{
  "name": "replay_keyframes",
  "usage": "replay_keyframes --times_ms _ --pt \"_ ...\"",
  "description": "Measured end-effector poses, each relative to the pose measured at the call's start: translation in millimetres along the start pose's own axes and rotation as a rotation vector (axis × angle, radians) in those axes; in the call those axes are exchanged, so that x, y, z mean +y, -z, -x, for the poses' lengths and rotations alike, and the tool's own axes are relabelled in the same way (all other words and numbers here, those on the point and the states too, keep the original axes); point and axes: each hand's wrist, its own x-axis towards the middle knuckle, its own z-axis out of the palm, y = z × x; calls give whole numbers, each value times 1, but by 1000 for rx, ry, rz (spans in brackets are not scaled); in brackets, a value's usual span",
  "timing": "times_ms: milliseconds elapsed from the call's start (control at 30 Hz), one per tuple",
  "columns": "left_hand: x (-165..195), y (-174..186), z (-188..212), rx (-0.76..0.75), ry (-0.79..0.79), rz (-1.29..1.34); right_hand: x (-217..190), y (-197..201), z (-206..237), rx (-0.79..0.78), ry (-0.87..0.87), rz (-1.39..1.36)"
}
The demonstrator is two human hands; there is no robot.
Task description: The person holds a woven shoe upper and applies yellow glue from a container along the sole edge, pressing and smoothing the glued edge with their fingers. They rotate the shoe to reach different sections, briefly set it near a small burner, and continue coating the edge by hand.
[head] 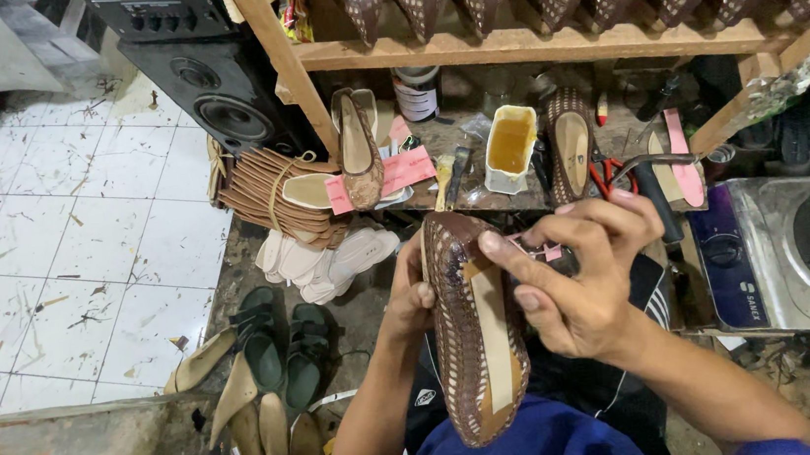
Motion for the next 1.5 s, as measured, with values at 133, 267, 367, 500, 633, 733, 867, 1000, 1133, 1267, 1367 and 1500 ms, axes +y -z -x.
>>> replay_keyframes --times_ms 133,267,367,500,633,733,867,1000,1133,1267,1367,1500 --pt "-5 2 1 -10 -12 -10 -5 -1 7 19 54 -55" --pt "-7 5 3 -33 16 58 -6 0 14 -4 36 -1" --pt "-8 8 2 -47 26 95 -7 3 15 3 38 16" --pt "-9 9 5 -50 41 126 -13 1 3 -25 36 4" --pt "-17 19 10 11 57 87 -21 10 -8 -17 12 40" --pt "-29 34 10 44 34 205 -1 10 -11 36 -95 -273" --pt "-40 49 30 371 169 590 82 -39 -3 189 -305 -335" --pt "-34 44 67 456 174 635 178 -132 31 -350 -527 -111" --pt "-37 22 93 600 171 719 222 -188 77 -593 -451 187" --pt "-35 24 87 382 108 781 230 -204 91 -673 -428 181" --pt "-31 27 77 560 155 601 231 -198 90 -620 -429 167" --pt "-21 15 67 514 113 494 207 -163 67 -732 -516 173"
